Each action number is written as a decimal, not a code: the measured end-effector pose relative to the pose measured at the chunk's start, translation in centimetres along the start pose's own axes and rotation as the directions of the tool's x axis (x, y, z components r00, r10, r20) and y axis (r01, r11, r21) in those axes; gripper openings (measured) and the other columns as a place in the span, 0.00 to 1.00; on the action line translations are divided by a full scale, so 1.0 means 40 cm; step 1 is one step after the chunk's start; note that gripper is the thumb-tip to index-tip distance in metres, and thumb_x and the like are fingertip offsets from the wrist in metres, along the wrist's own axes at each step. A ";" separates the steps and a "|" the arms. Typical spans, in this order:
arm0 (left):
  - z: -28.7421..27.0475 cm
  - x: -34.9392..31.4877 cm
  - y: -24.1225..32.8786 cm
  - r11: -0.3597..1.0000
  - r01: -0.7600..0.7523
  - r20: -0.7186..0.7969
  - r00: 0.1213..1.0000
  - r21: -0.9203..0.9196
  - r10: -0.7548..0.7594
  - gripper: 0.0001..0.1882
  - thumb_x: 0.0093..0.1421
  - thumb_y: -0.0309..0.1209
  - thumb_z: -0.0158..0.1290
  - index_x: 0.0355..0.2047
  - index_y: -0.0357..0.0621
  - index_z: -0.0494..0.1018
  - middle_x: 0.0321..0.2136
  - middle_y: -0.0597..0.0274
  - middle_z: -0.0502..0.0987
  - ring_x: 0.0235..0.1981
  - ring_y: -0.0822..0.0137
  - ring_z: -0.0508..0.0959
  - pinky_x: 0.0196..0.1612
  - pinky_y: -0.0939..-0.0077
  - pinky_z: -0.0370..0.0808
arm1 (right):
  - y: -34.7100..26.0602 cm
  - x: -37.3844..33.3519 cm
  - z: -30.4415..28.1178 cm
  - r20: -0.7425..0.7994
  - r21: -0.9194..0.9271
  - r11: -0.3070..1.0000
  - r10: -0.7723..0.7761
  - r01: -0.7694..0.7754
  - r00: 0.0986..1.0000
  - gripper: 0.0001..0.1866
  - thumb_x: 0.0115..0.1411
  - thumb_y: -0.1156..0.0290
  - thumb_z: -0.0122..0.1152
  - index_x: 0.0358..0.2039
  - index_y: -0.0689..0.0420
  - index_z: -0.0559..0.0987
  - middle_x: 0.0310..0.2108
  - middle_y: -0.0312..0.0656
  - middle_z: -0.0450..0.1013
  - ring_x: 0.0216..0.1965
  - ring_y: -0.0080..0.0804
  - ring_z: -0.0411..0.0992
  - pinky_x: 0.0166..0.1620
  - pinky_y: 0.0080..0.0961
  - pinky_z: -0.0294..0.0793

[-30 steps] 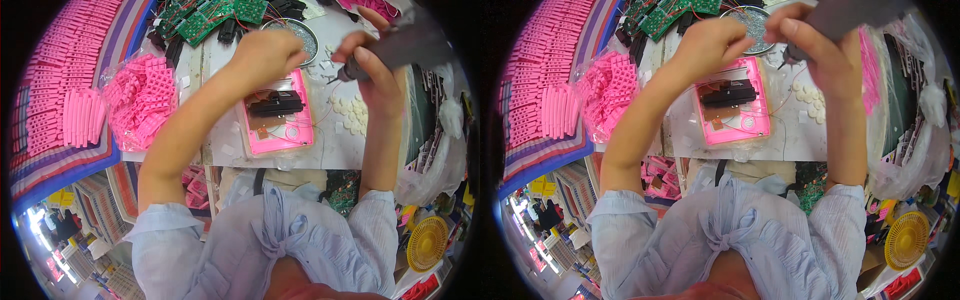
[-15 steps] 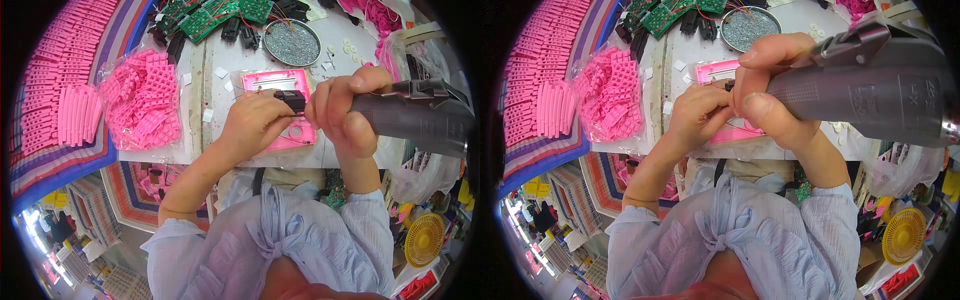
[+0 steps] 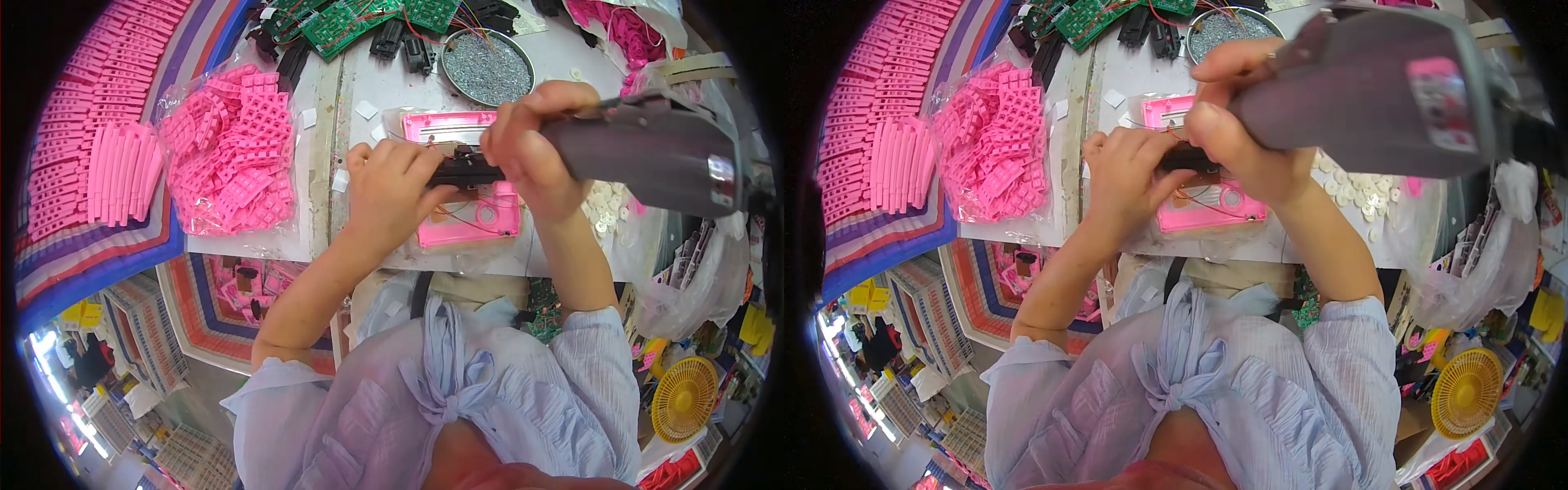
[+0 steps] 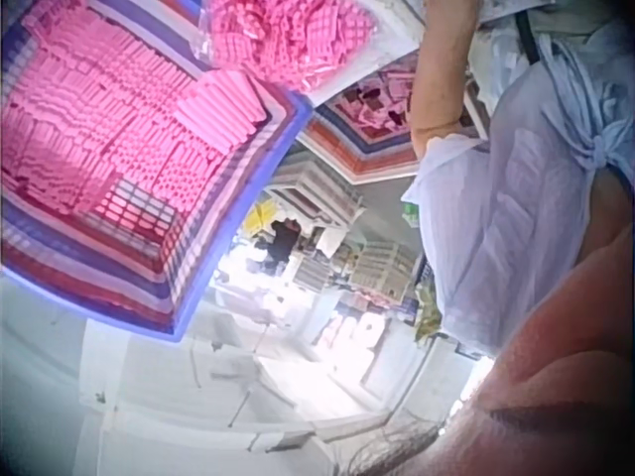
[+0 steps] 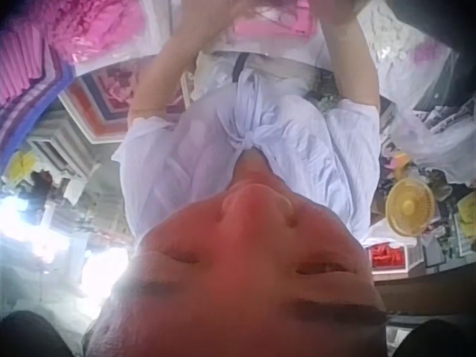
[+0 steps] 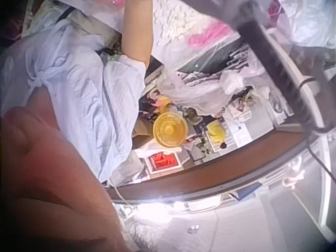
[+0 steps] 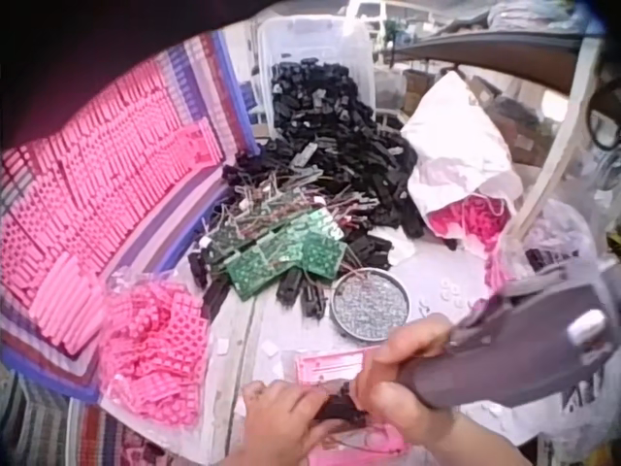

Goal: The recorder is assembling electronic toy banks, installing internal components such as circuit boards, wires, and battery compartments using a hot glue gun.

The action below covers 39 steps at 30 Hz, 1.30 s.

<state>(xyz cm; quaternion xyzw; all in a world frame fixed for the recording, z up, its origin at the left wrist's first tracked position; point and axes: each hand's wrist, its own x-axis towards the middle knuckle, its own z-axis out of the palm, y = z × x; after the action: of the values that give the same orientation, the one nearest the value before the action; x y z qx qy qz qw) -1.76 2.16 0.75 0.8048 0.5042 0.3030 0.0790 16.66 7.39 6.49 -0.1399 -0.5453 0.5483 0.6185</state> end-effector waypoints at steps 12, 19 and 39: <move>0.008 -0.001 -0.026 0.994 -0.102 -0.065 0.993 -0.031 0.100 0.23 0.47 0.45 0.66 0.42 0.52 0.77 0.33 0.74 0.76 0.35 0.69 0.73 0.47 0.59 0.56 | 0.047 -0.011 0.002 0.017 -0.104 0.992 0.068 -0.066 0.998 0.12 0.56 0.79 0.64 0.41 0.63 0.73 0.28 0.38 0.72 0.25 0.20 0.69 0.29 0.18 0.69; 0.026 -0.014 -0.037 0.988 -0.149 -0.106 0.984 -0.039 0.144 0.21 0.48 0.43 0.66 0.40 0.51 0.77 0.34 0.74 0.76 0.34 0.69 0.74 0.48 0.59 0.56 | 0.032 0.007 -0.019 0.349 -0.566 0.820 0.148 0.082 0.926 0.11 0.60 0.81 0.59 0.39 0.59 0.66 0.24 0.42 0.68 0.22 0.26 0.67 0.29 0.29 0.74; 0.044 0.005 -0.033 0.855 0.153 -0.088 0.970 -0.496 -0.225 0.34 0.58 0.42 0.60 0.60 0.39 0.64 0.39 0.64 0.81 0.46 0.59 0.74 0.56 0.56 0.56 | 0.030 0.073 -0.160 0.111 -0.835 0.419 0.763 -0.357 0.637 0.16 0.64 0.60 0.56 0.42 0.60 0.79 0.25 0.37 0.72 0.25 0.25 0.68 0.31 0.26 0.69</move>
<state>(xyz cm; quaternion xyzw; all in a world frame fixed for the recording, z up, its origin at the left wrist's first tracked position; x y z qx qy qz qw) -1.69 3.29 -1.15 0.6819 0.4930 0.4672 0.2714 20.75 12.98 4.75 -0.4217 -0.7688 0.4666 0.1158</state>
